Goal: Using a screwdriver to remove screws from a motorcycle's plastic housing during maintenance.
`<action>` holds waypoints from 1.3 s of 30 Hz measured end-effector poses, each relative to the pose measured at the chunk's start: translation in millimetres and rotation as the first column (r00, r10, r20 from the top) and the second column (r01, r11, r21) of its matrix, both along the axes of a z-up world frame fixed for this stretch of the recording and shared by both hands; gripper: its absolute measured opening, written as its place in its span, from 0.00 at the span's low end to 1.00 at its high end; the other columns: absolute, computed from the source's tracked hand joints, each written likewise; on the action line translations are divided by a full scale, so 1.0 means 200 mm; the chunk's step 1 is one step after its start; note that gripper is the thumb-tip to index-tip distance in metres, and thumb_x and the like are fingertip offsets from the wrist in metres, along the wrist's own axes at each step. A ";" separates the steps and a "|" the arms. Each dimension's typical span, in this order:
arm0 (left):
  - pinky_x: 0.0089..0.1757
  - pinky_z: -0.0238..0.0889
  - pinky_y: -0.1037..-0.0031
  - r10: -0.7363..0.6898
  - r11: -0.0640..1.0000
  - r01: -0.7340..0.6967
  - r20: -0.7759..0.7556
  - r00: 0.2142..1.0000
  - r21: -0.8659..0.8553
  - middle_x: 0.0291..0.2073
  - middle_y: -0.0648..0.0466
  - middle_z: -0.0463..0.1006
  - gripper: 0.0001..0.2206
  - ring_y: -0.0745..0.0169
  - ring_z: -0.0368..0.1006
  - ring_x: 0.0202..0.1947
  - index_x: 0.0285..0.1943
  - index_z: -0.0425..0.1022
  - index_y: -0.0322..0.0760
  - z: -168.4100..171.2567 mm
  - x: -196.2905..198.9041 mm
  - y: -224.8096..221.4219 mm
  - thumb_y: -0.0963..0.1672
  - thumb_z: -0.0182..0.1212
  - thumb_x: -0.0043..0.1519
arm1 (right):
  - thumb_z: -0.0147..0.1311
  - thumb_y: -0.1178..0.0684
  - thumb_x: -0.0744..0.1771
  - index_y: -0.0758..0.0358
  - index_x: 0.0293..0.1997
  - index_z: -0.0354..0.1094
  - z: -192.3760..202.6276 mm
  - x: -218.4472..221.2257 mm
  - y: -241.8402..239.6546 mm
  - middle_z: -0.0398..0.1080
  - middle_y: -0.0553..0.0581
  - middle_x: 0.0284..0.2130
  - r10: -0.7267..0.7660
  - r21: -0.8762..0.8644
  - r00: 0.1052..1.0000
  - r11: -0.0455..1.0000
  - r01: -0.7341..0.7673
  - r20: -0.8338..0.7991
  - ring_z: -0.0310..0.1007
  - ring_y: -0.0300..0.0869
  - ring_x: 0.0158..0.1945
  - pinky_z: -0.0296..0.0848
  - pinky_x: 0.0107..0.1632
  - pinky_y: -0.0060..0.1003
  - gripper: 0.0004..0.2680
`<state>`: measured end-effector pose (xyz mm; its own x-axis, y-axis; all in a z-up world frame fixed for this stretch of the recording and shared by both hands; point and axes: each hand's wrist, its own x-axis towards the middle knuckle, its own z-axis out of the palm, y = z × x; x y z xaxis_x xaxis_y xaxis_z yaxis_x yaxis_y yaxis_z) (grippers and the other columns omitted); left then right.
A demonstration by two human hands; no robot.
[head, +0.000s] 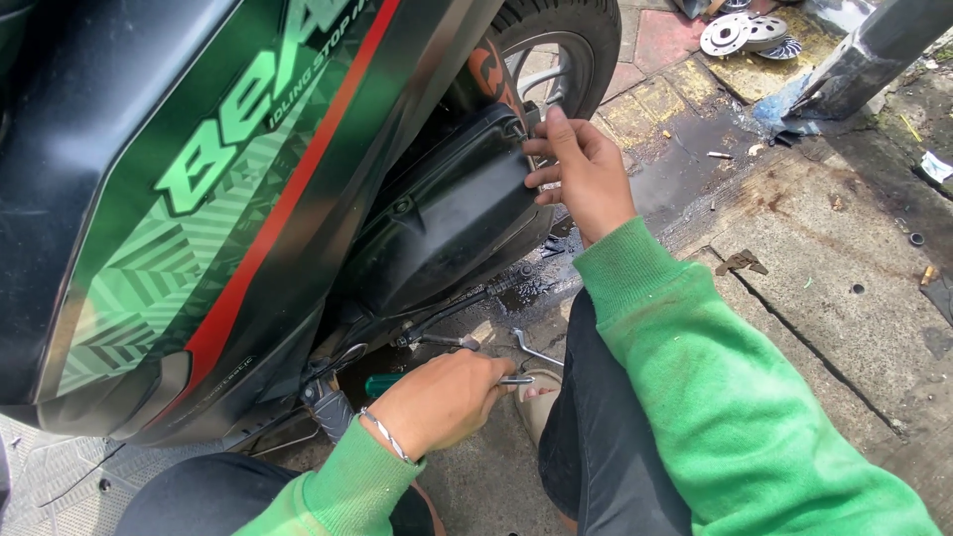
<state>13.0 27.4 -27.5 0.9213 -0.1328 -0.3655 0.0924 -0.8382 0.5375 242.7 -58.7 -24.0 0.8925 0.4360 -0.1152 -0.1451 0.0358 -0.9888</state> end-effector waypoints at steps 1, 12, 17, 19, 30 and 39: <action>0.34 0.68 0.54 -0.002 1.000 0.002 0.000 1.000 0.000 0.26 0.44 0.81 0.12 0.39 0.76 0.25 0.36 0.74 0.34 0.03 0.02 0.00 0.46 0.53 0.67 | 0.48 0.38 0.68 0.65 0.53 0.68 0.00 0.01 -0.02 0.77 0.56 0.41 -0.002 0.000 1.000 1.000 0.002 0.000 0.74 0.33 0.28 0.71 0.27 0.25 0.19; 0.37 0.75 0.72 0.514 0.519 -0.092 0.224 0.828 -0.850 0.27 0.46 0.79 0.18 0.61 0.79 0.29 0.46 0.76 0.32 0.12 0.20 0.04 0.47 0.39 0.74 | 0.38 0.34 0.70 0.68 0.49 0.72 0.03 -0.22 -0.31 0.75 0.68 0.39 0.773 -0.274 0.631 0.621 -0.734 0.061 0.77 0.53 0.46 0.82 0.46 0.53 0.23; 0.38 0.73 0.72 0.635 0.270 -0.047 0.142 0.759 -0.962 0.25 0.48 0.73 0.18 0.64 0.74 0.28 0.43 0.71 0.34 0.11 0.31 0.02 0.49 0.37 0.75 | 0.62 0.38 0.64 0.69 0.57 0.67 0.11 -0.31 -0.38 0.71 0.68 0.46 0.796 -0.369 0.580 0.598 -0.711 0.172 0.73 0.56 0.53 0.78 0.53 0.55 0.24; 0.39 0.72 0.73 0.661 0.143 -0.056 0.054 0.748 -0.988 0.25 0.50 0.70 0.18 0.64 0.72 0.28 0.42 0.69 0.35 0.11 0.35 -0.01 0.49 0.37 0.75 | 0.66 0.41 0.63 0.69 0.58 0.66 0.07 -0.35 -0.38 0.69 0.69 0.48 0.788 -0.405 0.579 0.609 -0.682 0.210 0.72 0.58 0.55 0.76 0.54 0.56 0.24; 0.48 0.61 0.58 0.336 0.921 -0.326 0.854 0.397 -0.211 0.42 0.49 0.65 0.12 0.48 0.64 0.45 0.53 0.71 0.35 0.20 0.37 0.11 0.47 0.46 0.73 | 0.52 0.51 0.70 0.61 0.43 0.72 -0.09 -0.25 -0.59 0.68 0.57 0.13 0.312 -0.428 0.913 0.886 -0.179 0.264 0.71 0.44 0.15 0.74 0.22 0.38 0.06; 0.56 0.66 0.52 0.380 0.859 -0.494 0.812 0.443 -0.133 0.57 0.38 0.73 0.20 0.33 0.70 0.61 0.73 0.64 0.40 0.01 0.48 0.32 0.49 0.53 0.74 | 0.52 0.49 0.70 0.68 0.45 0.72 -0.01 -0.25 -0.60 0.75 0.63 0.20 0.349 -0.645 0.917 0.749 -0.150 0.192 0.74 0.45 0.21 0.75 0.29 0.45 0.10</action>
